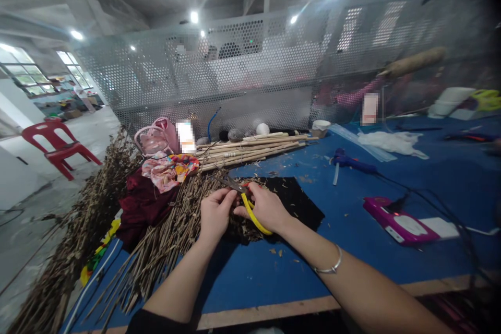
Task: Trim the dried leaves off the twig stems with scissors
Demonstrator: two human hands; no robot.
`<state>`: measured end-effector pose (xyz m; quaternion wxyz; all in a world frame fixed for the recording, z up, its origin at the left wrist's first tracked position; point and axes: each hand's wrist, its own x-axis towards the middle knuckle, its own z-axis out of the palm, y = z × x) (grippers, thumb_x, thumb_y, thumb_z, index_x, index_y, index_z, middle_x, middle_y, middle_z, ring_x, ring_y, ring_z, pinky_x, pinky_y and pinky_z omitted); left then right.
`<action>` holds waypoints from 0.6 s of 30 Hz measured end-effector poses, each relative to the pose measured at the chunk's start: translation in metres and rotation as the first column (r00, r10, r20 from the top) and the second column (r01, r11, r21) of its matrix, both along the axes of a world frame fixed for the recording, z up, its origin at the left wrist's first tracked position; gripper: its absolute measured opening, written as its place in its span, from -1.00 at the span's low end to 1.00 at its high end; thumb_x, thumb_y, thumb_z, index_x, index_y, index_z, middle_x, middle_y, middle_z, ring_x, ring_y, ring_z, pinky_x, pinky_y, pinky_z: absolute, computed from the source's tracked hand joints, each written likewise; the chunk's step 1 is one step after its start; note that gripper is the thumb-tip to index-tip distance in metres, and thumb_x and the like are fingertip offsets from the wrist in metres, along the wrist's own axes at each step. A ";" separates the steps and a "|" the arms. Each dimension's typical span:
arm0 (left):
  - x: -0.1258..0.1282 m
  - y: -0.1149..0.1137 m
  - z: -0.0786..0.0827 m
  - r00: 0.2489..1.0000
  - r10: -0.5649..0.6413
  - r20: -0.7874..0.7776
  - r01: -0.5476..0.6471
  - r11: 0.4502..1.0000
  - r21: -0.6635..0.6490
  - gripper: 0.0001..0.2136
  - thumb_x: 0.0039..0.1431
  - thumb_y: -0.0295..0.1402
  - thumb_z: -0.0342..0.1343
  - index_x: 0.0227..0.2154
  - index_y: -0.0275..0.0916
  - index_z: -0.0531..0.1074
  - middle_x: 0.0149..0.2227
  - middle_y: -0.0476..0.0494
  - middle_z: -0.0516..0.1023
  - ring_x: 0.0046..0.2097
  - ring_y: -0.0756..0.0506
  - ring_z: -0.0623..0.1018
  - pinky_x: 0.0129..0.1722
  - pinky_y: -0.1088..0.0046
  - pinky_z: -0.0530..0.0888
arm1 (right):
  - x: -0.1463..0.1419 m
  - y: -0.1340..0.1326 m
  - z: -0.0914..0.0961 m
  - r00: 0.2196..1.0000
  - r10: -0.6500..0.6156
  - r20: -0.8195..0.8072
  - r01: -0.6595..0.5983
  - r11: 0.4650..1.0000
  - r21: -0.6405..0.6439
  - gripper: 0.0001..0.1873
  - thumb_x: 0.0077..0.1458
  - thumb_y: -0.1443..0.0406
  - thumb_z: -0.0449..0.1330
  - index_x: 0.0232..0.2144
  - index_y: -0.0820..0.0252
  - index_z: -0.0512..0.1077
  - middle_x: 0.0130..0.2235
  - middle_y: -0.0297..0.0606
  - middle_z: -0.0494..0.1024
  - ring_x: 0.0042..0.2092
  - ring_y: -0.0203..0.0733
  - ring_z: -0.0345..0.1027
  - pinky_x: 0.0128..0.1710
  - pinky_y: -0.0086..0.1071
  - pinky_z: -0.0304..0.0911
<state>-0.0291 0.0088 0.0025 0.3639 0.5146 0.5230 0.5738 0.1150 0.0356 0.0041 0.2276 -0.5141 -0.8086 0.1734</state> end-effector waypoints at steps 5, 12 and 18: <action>0.002 0.001 -0.002 1.000 -0.008 0.012 0.009 1.000 -0.023 -0.77 -0.06 -0.25 0.15 -0.38 -0.32 0.52 -0.44 -0.11 0.57 -0.42 -0.03 0.49 -0.39 0.51 0.40 | 0.001 0.001 0.000 0.999 -0.044 -0.027 0.045 0.999 0.012 -0.47 -0.13 -0.07 0.17 -0.23 0.16 0.25 -0.39 -0.25 0.46 -0.39 -0.21 0.34 -0.46 -0.46 -0.01; 0.006 0.000 -0.005 0.998 -0.033 0.059 0.039 0.994 -0.105 -0.72 -0.11 -0.24 0.18 -0.37 -0.35 0.53 -0.45 -0.15 0.57 -0.50 -0.01 0.47 -0.54 0.53 0.38 | 0.002 0.003 -0.001 0.997 -0.081 -0.011 0.081 0.996 0.029 -0.44 -0.14 -0.09 0.16 -0.22 0.17 0.25 -0.39 -0.25 0.45 -0.42 -0.24 0.31 -0.49 -0.47 -0.04; 0.006 0.000 -0.004 0.997 -0.014 0.080 0.021 0.996 -0.085 -0.75 -0.11 -0.25 0.19 -0.39 -0.33 0.53 -0.47 -0.13 0.57 -0.50 0.00 0.47 -0.56 0.56 0.39 | 0.001 0.003 -0.001 0.997 -0.083 0.010 0.082 0.995 0.049 -0.50 -0.12 -0.11 0.13 -0.32 0.16 0.28 -0.45 -0.28 0.44 -0.43 -0.21 0.32 -0.51 -0.47 -0.06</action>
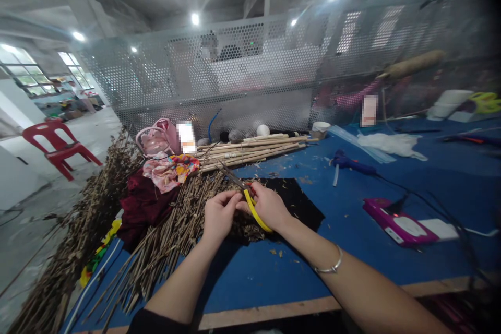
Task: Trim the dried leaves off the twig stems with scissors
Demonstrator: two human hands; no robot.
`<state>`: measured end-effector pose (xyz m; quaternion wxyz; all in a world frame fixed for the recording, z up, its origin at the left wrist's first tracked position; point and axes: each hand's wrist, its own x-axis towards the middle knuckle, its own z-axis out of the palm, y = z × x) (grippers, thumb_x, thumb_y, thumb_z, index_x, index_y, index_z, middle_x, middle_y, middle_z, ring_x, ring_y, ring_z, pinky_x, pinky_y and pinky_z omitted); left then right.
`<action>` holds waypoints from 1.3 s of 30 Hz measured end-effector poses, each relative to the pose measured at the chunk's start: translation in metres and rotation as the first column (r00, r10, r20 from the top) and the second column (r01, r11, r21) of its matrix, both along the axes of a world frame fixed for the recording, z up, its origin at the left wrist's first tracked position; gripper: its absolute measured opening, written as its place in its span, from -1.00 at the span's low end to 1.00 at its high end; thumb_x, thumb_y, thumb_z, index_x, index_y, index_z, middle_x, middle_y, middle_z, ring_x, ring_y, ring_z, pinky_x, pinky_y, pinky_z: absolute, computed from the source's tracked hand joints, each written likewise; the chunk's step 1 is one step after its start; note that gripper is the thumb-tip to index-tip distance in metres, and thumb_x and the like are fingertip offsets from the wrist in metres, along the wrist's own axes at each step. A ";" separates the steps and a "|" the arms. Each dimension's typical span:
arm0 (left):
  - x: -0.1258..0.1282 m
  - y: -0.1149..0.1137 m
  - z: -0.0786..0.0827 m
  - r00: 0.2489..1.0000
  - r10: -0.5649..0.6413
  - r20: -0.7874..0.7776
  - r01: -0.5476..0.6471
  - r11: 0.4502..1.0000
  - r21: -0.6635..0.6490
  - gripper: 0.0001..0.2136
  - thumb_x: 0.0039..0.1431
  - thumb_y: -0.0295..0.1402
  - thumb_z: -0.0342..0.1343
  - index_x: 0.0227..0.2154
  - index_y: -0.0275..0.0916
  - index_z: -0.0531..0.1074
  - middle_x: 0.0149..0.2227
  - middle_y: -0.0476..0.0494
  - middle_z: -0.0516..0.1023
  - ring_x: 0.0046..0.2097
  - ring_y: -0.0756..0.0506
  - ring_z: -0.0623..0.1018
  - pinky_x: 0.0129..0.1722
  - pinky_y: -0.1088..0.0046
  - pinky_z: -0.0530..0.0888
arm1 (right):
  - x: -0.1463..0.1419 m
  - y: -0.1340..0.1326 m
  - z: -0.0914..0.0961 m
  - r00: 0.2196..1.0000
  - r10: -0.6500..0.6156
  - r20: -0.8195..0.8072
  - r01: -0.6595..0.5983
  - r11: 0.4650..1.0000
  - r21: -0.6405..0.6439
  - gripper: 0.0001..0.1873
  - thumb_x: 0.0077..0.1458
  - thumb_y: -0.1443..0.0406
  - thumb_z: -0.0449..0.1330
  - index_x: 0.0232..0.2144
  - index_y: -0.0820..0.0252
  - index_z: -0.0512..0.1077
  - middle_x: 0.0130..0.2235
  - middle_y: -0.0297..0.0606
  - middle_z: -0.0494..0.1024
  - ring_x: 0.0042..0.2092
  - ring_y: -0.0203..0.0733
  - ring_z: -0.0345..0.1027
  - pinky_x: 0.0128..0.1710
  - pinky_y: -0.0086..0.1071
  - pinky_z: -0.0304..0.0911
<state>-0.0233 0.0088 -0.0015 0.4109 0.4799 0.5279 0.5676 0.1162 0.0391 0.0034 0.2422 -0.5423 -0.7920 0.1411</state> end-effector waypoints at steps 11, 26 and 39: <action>-0.003 0.001 0.001 0.999 -0.003 -0.045 0.006 0.997 0.074 -0.79 -0.07 -0.27 0.16 -0.45 -0.33 0.53 -0.51 -0.11 0.55 -0.47 -0.02 0.48 -0.43 0.50 0.41 | 0.000 -0.002 -0.001 0.997 0.069 -0.020 -0.069 0.998 0.000 -0.42 -0.19 -0.07 0.21 -0.22 0.17 0.23 -0.28 -0.21 0.44 -0.27 -0.15 0.35 -0.39 -0.44 0.06; -0.003 0.002 -0.001 0.999 0.019 -0.040 -0.017 0.999 0.040 -0.76 -0.08 -0.24 0.16 -0.39 -0.30 0.54 -0.41 -0.14 0.59 -0.41 -0.06 0.52 -0.44 0.49 0.42 | -0.001 -0.001 0.002 1.000 0.027 -0.004 -0.027 0.999 -0.047 -0.54 -0.11 -0.09 0.14 -0.33 0.14 0.30 -0.44 -0.28 0.45 -0.39 -0.19 0.35 -0.51 -0.46 -0.06; -0.005 -0.001 0.004 0.996 0.013 -0.083 -0.004 0.994 0.106 -0.78 -0.03 -0.23 0.12 -0.52 -0.32 0.49 -0.58 -0.03 0.48 -0.52 0.01 0.43 -0.47 0.54 0.35 | -0.002 -0.004 -0.003 0.996 0.084 -0.035 -0.085 0.996 -0.026 -0.42 -0.14 -0.08 0.17 -0.20 0.18 0.22 -0.29 -0.20 0.45 -0.25 -0.12 0.36 -0.39 -0.43 0.06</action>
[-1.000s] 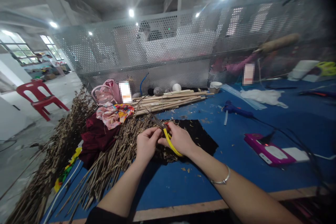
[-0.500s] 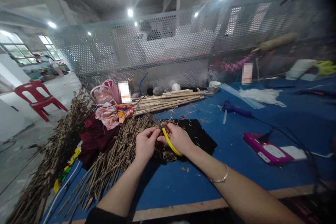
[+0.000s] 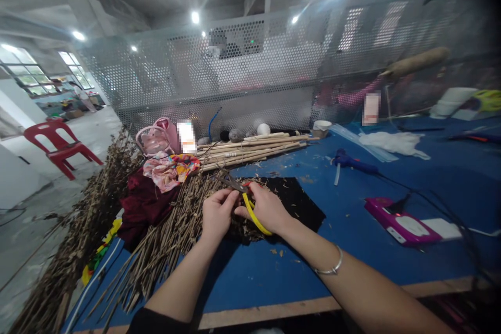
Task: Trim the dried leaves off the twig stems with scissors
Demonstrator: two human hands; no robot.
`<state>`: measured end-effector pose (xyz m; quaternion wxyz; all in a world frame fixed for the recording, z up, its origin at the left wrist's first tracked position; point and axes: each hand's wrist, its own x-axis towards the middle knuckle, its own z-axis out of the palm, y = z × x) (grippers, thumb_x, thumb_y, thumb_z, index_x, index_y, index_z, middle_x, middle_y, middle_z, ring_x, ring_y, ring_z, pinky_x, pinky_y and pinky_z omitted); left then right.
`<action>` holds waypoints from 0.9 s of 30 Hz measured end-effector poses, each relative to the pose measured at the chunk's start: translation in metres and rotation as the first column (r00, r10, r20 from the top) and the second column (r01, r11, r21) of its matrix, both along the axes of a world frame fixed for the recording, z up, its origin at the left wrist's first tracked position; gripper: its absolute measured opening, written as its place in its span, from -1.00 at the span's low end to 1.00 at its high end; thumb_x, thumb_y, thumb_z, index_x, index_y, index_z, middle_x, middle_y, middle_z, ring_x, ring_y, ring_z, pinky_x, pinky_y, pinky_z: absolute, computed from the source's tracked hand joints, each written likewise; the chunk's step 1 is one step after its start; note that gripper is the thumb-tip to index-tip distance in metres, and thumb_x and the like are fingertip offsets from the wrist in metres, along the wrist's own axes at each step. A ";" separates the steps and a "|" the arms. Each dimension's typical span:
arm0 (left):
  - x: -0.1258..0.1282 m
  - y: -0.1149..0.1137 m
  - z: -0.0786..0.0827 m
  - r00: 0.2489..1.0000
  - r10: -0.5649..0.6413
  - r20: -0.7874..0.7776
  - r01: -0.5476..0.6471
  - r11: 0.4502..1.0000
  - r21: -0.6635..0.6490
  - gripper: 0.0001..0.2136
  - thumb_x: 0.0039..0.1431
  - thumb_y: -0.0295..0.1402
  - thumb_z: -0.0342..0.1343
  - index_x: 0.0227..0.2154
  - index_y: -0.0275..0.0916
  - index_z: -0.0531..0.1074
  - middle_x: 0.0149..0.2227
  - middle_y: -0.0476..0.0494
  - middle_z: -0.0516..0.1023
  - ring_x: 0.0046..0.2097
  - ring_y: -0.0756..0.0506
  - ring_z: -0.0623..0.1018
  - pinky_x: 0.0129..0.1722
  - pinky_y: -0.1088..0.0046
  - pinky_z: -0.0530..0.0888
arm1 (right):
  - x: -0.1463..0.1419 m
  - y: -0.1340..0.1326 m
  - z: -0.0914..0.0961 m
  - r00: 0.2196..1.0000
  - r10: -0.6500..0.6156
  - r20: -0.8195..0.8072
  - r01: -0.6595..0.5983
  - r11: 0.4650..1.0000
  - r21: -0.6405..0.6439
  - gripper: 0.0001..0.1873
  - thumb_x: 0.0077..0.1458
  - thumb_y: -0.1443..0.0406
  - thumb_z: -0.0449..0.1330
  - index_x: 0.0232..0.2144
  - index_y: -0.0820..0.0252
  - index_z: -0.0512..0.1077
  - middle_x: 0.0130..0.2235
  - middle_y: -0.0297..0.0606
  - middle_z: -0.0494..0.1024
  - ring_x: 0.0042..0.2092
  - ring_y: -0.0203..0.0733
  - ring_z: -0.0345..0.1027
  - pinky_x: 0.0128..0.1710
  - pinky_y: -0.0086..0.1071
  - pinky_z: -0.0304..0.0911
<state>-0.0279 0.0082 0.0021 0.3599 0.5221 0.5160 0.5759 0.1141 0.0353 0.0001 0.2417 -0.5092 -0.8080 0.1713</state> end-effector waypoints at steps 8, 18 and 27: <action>-0.001 0.002 0.000 1.000 0.022 0.016 -0.023 1.000 0.003 -0.77 -0.04 -0.25 0.13 -0.40 -0.32 0.52 -0.51 -0.08 0.54 -0.48 -0.01 0.46 -0.44 0.53 0.37 | -0.002 -0.001 0.004 0.998 -0.047 0.044 0.049 0.998 -0.040 -0.50 -0.10 -0.10 0.13 -0.27 0.15 0.27 -0.43 -0.27 0.46 -0.39 -0.19 0.35 -0.50 -0.46 -0.06; -0.003 0.002 0.003 1.000 0.027 -0.002 -0.027 0.999 -0.023 -0.78 -0.03 -0.25 0.11 -0.56 -0.33 0.48 -0.60 -0.03 0.48 -0.54 0.04 0.41 -0.52 0.58 0.34 | 0.001 -0.001 0.003 0.999 0.019 0.029 -0.020 1.000 0.008 -0.39 -0.14 -0.10 0.16 -0.15 0.17 0.21 -0.32 -0.22 0.47 -0.27 -0.13 0.37 -0.40 -0.43 0.05; -0.001 0.004 -0.002 1.000 0.007 0.006 -0.007 1.000 -0.030 -0.78 -0.04 -0.27 0.13 -0.38 -0.32 0.52 -0.44 -0.11 0.56 -0.42 -0.02 0.49 -0.38 0.52 0.40 | 0.003 0.000 0.008 0.998 -0.035 0.045 0.035 0.999 0.011 -0.47 -0.10 -0.10 0.13 -0.22 0.15 0.27 -0.42 -0.28 0.46 -0.40 -0.20 0.33 -0.48 -0.45 -0.03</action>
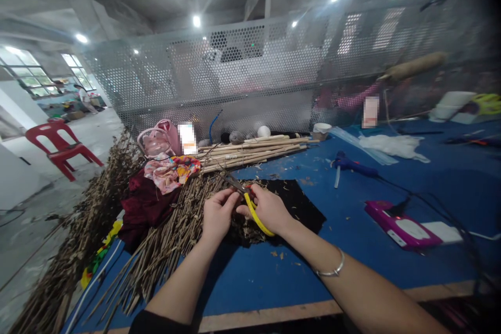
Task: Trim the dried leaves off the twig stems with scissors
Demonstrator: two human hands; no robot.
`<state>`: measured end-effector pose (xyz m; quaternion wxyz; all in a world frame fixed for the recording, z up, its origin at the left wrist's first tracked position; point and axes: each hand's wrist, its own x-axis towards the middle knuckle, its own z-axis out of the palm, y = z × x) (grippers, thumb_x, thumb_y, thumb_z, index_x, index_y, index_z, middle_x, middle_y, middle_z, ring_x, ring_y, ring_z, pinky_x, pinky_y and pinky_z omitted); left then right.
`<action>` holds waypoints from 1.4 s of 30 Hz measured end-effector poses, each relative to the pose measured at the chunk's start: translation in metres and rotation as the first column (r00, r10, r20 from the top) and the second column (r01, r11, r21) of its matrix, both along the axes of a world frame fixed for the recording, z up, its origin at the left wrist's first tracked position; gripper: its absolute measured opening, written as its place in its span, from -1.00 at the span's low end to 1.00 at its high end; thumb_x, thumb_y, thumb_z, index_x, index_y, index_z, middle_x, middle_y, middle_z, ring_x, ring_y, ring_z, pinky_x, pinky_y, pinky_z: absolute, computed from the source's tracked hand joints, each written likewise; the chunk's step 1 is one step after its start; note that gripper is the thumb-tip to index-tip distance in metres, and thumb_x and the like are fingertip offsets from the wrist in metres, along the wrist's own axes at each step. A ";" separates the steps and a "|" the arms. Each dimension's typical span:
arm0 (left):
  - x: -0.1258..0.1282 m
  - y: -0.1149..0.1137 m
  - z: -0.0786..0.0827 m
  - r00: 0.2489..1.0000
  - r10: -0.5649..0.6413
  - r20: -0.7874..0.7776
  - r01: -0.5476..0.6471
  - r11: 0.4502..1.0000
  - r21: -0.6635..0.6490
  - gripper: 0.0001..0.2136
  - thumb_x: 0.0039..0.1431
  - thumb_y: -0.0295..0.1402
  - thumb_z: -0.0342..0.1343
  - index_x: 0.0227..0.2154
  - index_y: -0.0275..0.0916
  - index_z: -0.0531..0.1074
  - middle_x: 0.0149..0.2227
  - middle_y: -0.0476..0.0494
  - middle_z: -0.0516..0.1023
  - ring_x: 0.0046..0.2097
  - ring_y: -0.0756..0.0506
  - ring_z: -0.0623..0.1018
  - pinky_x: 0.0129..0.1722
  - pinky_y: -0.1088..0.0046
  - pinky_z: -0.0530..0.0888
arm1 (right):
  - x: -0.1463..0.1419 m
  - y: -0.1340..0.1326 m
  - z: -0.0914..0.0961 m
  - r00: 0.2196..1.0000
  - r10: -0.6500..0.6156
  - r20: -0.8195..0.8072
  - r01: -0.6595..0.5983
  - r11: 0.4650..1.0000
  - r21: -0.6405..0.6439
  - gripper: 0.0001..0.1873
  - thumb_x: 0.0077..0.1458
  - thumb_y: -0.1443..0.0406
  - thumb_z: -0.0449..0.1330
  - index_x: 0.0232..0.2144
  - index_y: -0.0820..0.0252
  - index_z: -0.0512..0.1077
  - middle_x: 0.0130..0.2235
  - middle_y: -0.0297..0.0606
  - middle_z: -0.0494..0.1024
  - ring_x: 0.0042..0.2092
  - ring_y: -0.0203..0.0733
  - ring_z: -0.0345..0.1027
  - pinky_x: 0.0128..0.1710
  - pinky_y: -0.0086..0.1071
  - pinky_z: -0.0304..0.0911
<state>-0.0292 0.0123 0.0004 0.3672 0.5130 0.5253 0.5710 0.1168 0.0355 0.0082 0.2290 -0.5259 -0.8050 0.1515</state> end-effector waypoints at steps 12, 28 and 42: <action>0.000 -0.003 -0.002 0.995 -0.018 -0.100 0.022 0.999 0.047 -0.79 0.01 -0.27 0.08 -0.45 -0.31 0.53 -0.48 -0.09 0.56 -0.43 -0.03 0.47 -0.38 0.51 0.38 | 0.001 0.003 -0.008 0.996 0.033 -0.082 -0.031 0.999 0.027 -0.46 -0.17 0.03 0.26 -0.18 0.16 0.24 -0.32 -0.22 0.46 -0.29 -0.13 0.36 -0.39 -0.43 0.06; 0.005 -0.004 -0.005 0.998 -0.062 0.021 0.062 0.998 0.030 -0.79 -0.01 -0.27 0.10 -0.44 -0.32 0.53 -0.49 -0.10 0.56 -0.45 -0.03 0.49 -0.41 0.50 0.40 | 0.006 0.000 -0.003 0.999 0.023 -0.039 -0.022 1.000 0.022 -0.48 -0.18 -0.03 0.23 -0.25 0.15 0.25 -0.33 -0.24 0.46 -0.33 -0.18 0.34 -0.42 -0.45 0.05; 0.019 0.025 0.013 0.998 -0.045 0.048 0.035 0.980 0.194 -0.77 -0.04 -0.32 0.09 -0.35 -0.33 0.53 -0.46 -0.10 0.57 -0.47 -0.02 0.48 -0.42 0.49 0.42 | 0.009 0.016 0.005 0.985 0.062 -0.162 -0.035 0.986 0.164 -0.42 -0.15 0.02 0.23 -0.17 0.25 0.19 -0.21 -0.12 0.40 -0.15 -0.10 0.29 -0.20 -0.33 0.14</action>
